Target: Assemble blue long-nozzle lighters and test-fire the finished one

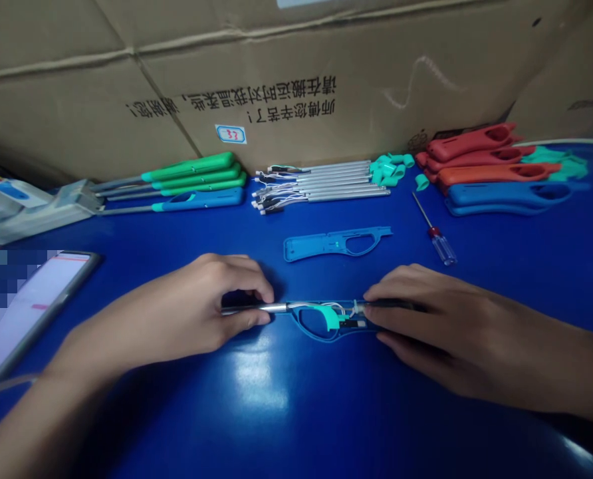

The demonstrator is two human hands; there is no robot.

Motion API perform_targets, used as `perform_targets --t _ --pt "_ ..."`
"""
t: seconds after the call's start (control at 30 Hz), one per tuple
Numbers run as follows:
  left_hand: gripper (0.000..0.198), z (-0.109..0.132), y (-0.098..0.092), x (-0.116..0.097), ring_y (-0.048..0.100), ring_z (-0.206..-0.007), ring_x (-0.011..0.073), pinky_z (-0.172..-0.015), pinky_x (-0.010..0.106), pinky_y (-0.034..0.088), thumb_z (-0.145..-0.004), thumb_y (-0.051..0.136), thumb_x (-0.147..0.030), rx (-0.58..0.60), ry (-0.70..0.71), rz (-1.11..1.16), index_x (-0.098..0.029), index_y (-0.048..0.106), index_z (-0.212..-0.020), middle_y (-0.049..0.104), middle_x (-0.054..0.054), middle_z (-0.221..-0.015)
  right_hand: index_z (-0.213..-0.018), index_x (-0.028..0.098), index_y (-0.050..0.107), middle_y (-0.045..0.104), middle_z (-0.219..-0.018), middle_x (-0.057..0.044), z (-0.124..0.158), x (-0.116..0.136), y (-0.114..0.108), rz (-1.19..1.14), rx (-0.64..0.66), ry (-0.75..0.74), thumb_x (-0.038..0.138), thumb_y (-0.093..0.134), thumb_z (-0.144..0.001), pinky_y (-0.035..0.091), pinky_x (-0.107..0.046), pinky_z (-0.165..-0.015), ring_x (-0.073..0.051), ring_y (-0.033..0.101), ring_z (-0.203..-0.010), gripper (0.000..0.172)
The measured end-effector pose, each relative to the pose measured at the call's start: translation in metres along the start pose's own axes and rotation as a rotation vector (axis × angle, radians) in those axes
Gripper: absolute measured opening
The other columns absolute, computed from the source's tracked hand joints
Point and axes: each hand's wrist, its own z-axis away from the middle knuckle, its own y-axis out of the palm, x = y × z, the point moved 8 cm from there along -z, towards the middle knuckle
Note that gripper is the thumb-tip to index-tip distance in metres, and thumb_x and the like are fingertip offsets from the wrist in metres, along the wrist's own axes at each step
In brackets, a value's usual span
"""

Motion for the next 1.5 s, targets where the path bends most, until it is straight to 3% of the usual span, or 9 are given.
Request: perform_targets --t 0.3,0.63,0.87,1.17,1.5 --pt "0.014 -0.0009 -0.0008 -0.0048 0.065 -0.087 0.0134 -0.076 0.023 0.048 -0.092 0.058 -0.027 -0.011 0.04 0.024 -0.027 0.071 -0.096 0.07 -0.001 -0.098 -0.097 0.017 0.061 0.063 -0.107 -0.007 0.0004 -0.0035 0.0044 -0.056 0.085 0.021 0.016 0.052 -0.094 0.047 -0.034 -0.084 -0.019 0.057 -0.097 0.009" --pt "0.009 -0.0031 -0.0004 -0.0021 0.063 -0.078 0.0124 -0.068 0.023 0.045 -0.09 0.06 -0.03 -0.066 0.015 -0.001 -0.026 0.068 -0.093 0.069 -0.003 -0.09 -0.093 0.017 0.058 0.062 -0.106 -0.008 0.0002 -0.0028 0.0045 -0.059 0.093 0.026 0.016 0.052 -0.095 0.047 -0.034 -0.083 -0.02 0.056 -0.095 0.007" --pt "0.01 -0.0043 0.0005 -0.0012 0.064 -0.08 0.01 -0.072 0.019 0.046 -0.091 0.061 -0.029 -0.071 0.032 0.061 -0.026 0.069 -0.095 0.07 -0.004 -0.093 -0.091 0.017 0.057 0.062 -0.105 -0.007 -0.0001 -0.0032 0.007 -0.125 0.109 0.039 0.013 0.051 -0.094 0.049 -0.03 -0.081 -0.017 0.056 -0.095 0.007" --pt "0.018 -0.0055 -0.0006 -0.0097 0.064 -0.082 0.0101 -0.073 0.02 0.045 -0.093 0.055 -0.017 -0.089 0.057 0.094 -0.023 0.071 -0.088 0.069 -0.002 -0.093 -0.09 0.018 0.061 0.064 -0.103 -0.007 -0.0023 -0.006 0.0065 -0.144 0.132 0.078 0.014 0.05 -0.095 0.049 -0.03 -0.081 -0.018 0.059 -0.095 0.012" --pt "0.015 -0.0069 -0.0017 -0.0066 0.062 -0.079 0.0108 -0.07 0.021 0.045 -0.094 0.055 -0.028 -0.133 0.029 0.012 -0.023 0.07 -0.096 0.068 -0.001 -0.093 -0.091 0.018 0.063 0.065 -0.105 -0.007 -0.0004 -0.0072 0.0039 -0.124 0.11 0.077 0.016 0.051 -0.095 0.05 -0.03 -0.084 -0.019 0.061 -0.097 0.012"
